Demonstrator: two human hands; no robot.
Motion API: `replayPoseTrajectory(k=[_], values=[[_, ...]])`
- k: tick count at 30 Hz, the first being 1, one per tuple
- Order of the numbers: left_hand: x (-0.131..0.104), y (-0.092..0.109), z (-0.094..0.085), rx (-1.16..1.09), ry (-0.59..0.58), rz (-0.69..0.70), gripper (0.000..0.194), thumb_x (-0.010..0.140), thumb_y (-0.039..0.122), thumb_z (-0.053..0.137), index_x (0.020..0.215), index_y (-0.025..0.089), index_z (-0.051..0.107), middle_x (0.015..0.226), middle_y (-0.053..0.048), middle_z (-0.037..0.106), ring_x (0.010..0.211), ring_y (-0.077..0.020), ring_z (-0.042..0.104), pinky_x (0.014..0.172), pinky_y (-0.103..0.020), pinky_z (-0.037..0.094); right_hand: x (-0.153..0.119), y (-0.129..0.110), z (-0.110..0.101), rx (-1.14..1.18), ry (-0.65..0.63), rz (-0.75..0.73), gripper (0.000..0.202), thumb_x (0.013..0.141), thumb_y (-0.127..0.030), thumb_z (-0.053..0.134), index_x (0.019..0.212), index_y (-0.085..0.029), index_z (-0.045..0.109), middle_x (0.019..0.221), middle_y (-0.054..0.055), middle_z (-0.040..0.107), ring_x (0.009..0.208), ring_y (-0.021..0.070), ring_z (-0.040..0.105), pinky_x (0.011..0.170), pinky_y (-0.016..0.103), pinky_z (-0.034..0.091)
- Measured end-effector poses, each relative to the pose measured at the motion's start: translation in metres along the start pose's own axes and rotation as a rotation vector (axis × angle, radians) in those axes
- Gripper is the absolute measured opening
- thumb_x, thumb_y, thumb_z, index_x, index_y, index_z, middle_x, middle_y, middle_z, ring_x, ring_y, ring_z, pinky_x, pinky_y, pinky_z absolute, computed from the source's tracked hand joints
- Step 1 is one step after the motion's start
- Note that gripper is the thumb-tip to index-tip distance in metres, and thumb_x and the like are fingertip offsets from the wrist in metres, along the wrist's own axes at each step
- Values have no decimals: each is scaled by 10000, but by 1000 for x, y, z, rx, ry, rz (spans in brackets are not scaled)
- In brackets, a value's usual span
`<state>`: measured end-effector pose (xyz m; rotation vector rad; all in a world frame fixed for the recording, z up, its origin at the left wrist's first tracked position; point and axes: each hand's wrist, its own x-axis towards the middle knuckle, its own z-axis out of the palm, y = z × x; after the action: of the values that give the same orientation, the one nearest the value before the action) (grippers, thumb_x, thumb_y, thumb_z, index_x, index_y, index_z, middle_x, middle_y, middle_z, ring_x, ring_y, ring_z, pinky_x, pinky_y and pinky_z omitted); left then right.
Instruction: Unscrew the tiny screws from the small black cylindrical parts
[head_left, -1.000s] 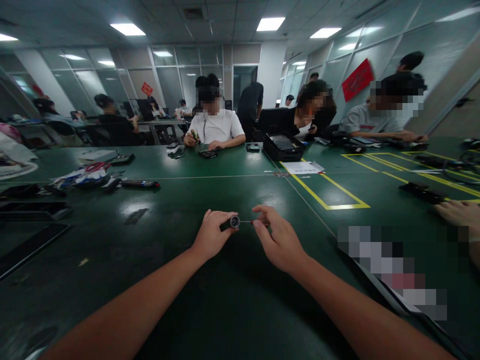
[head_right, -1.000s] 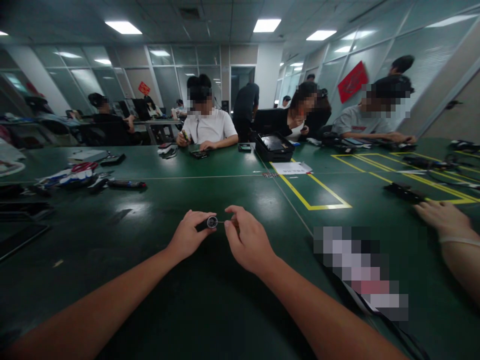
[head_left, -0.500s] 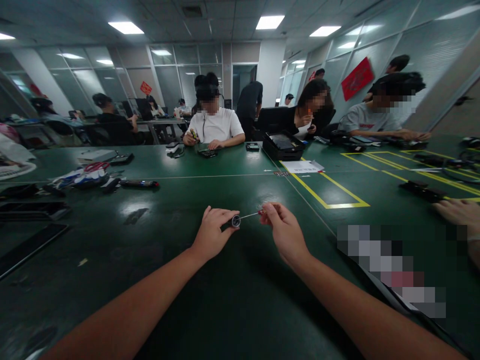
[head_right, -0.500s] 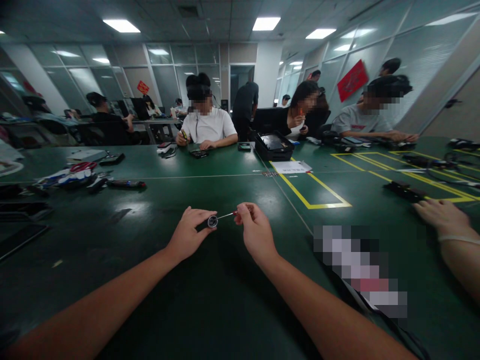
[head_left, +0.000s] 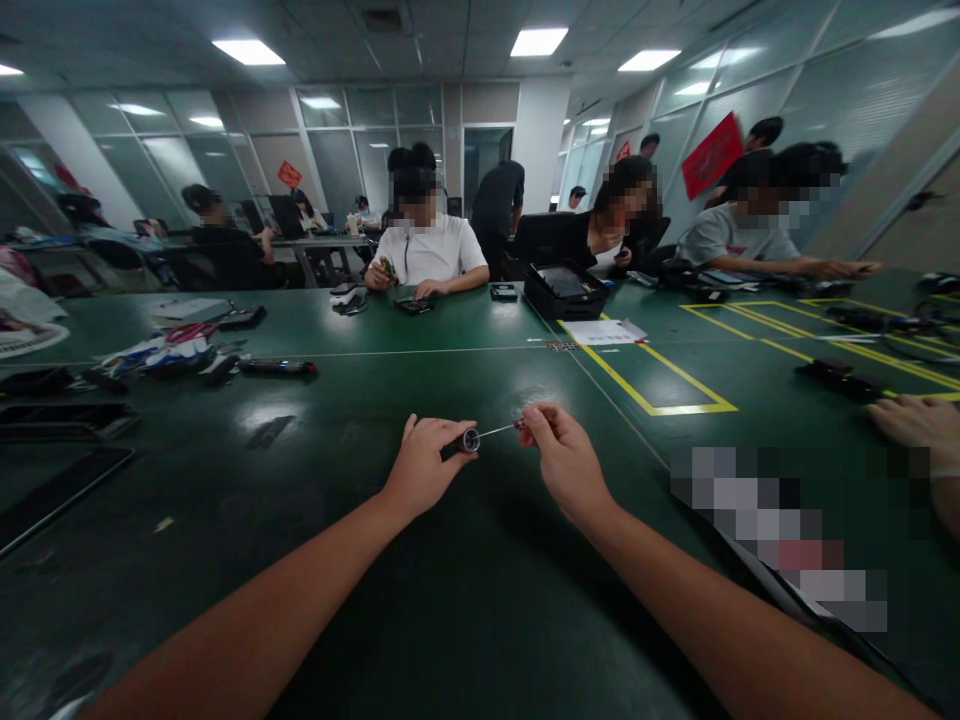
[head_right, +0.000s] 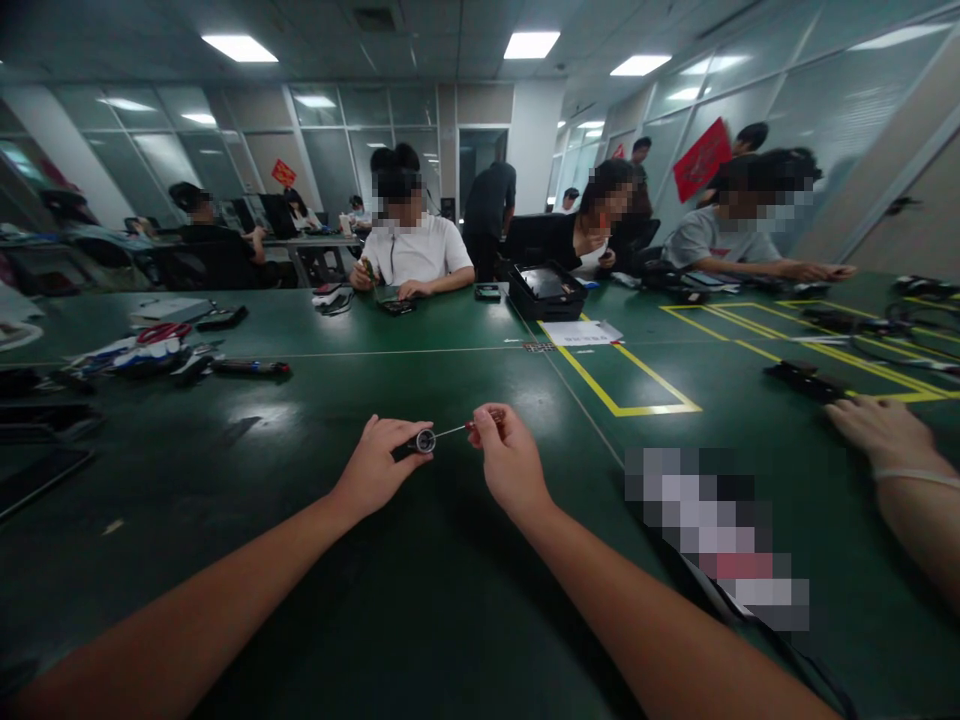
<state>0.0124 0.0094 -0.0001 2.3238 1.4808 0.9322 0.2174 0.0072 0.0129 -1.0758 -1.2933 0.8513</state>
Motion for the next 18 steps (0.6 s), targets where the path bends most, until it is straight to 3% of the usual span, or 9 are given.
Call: replayPoseTrajectory(k=[6, 11, 14, 18], values=[[0, -3, 3, -7, 10, -5, 359, 885, 271, 711, 1238, 313, 665, 1228, -28, 703, 1196, -264, 585, 1168, -639, 194, -5, -12, -5, -200, -43, -35, 352, 871, -538, 625, 830, -189, 656, 670, 22, 677, 614, 174, 633, 597, 295, 473], [-1, -4, 3, -24, 11, 2, 352, 890, 280, 702, 1239, 313, 663, 1230, -26, 702, 1196, -258, 586, 1176, -631, 181, -8, -18, -9, -569, 10, -208, 537, 879, -583, 609, 508, -213, 490, 449, -48, 432, 442, 108, 419, 464, 262, 276], [-1, -6, 4, -29, 12, 6, 363, 882, 281, 713, 1240, 321, 663, 1224, -19, 703, 1189, -257, 588, 1177, -628, 178, -9, -17, -9, -640, 2, -253, 548, 892, -563, 599, 494, -213, 461, 440, -54, 390, 434, 102, 395, 464, 264, 258], [-1, -7, 5, -26, 15, 8, 366, 880, 276, 716, 1239, 322, 664, 1221, -20, 704, 1185, -257, 588, 1172, -626, 186, -11, -18, -8, -654, -6, -262, 456, 877, -518, 641, 563, -218, 501, 472, -49, 483, 436, 109, 440, 464, 261, 287]])
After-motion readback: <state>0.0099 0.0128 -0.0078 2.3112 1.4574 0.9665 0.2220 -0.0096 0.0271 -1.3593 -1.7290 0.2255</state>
